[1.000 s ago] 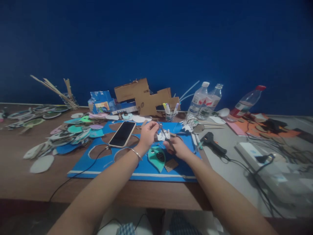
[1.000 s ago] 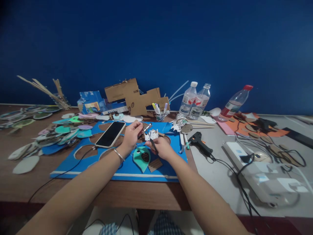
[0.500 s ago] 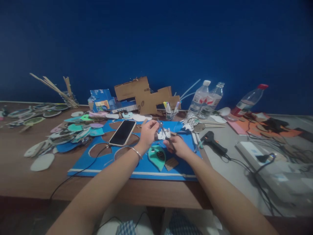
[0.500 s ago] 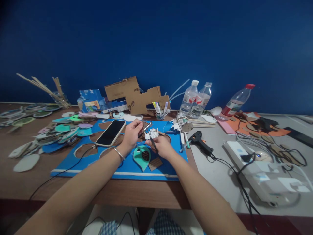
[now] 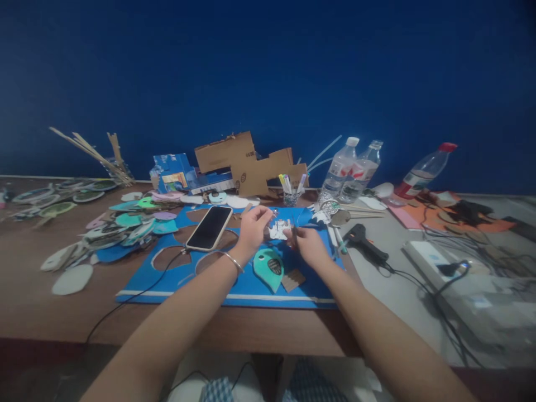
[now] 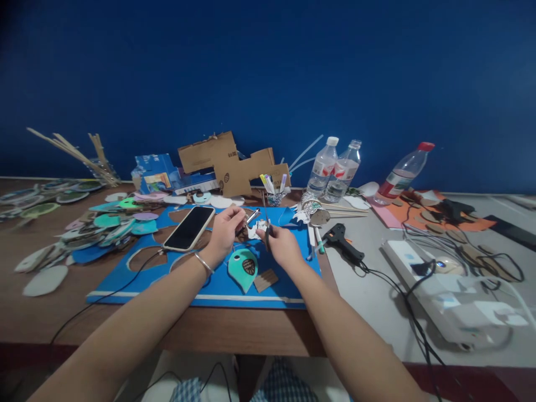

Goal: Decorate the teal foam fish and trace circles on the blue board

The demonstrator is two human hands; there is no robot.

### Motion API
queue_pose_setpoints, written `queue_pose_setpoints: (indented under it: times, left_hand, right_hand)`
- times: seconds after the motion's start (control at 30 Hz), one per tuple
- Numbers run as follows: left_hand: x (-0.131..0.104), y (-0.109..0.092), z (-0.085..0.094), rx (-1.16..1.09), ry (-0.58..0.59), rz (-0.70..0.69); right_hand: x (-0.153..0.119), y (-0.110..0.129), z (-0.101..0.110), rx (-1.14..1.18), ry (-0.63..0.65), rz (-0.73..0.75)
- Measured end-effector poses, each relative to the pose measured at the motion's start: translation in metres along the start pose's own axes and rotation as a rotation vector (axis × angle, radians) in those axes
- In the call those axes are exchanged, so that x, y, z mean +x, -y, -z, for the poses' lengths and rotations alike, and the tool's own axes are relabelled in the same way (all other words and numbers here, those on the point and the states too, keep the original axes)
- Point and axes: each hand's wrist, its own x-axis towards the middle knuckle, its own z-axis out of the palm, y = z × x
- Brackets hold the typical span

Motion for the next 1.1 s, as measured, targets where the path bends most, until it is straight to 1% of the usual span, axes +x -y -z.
queue_pose_setpoints:
  times: [0.07, 0.13, 0.17, 0.3, 0.4, 0.47, 0.53, 0.6, 0.67, 0.7, 0.77, 0.87, 1.0, 1.1]
  left_hand:
    - [0.001, 0.001, 0.000, -0.010, -0.003, 0.010]
    - [0.001, 0.003, 0.001, -0.017, -0.002, 0.020]
    - [0.002, 0.004, 0.002, -0.017, -0.001, 0.023]
    - [0.002, 0.006, 0.002, -0.006, 0.000, 0.038]
    - [0.001, 0.005, 0.001, 0.004, 0.014, 0.039]
    - [0.000, 0.003, 0.001, 0.013, 0.040, 0.040]
    - [0.000, 0.003, 0.001, 0.010, 0.078, 0.060]
    - [-0.001, 0.004, 0.000, -0.002, 0.133, 0.088]
    - [-0.001, 0.007, 0.000, -0.001, 0.191, 0.109]
    - [-0.002, 0.008, -0.001, 0.011, 0.216, 0.115]
    - [-0.003, 0.011, -0.001, 0.047, 0.254, 0.116]
    - [-0.004, 0.012, -0.001, 0.093, 0.288, 0.103]
    - [-0.005, 0.009, -0.001, 0.146, 0.307, 0.093]
    - [-0.005, 0.006, -0.002, 0.173, 0.307, 0.060]
  right_hand:
    - [0.002, -0.003, 0.003, -0.195, -0.086, -0.047]
    - [0.003, -0.005, 0.005, -0.353, -0.128, -0.084]
    - [0.004, -0.006, 0.006, -0.396, -0.134, -0.086]
    - [0.004, -0.010, 0.005, -0.434, -0.120, -0.046]
    - [0.004, -0.011, 0.003, -0.471, -0.103, -0.045]
    - [0.002, -0.009, 0.003, -0.489, -0.154, -0.003]
    - [-0.001, -0.005, 0.003, -0.437, -0.260, 0.124]
    - [-0.004, -0.001, 0.004, -0.299, -0.325, 0.284]
    - [-0.007, 0.002, 0.003, -0.140, -0.314, 0.396]
    - [-0.008, 0.003, 0.003, -0.077, -0.298, 0.423]
    - [-0.008, 0.003, 0.001, 0.004, -0.278, 0.433]
    - [-0.007, 0.002, -0.001, 0.080, -0.264, 0.398]
    - [-0.006, 0.000, -0.003, 0.145, -0.283, 0.363]
    - [-0.006, -0.001, -0.004, 0.188, -0.293, 0.349]
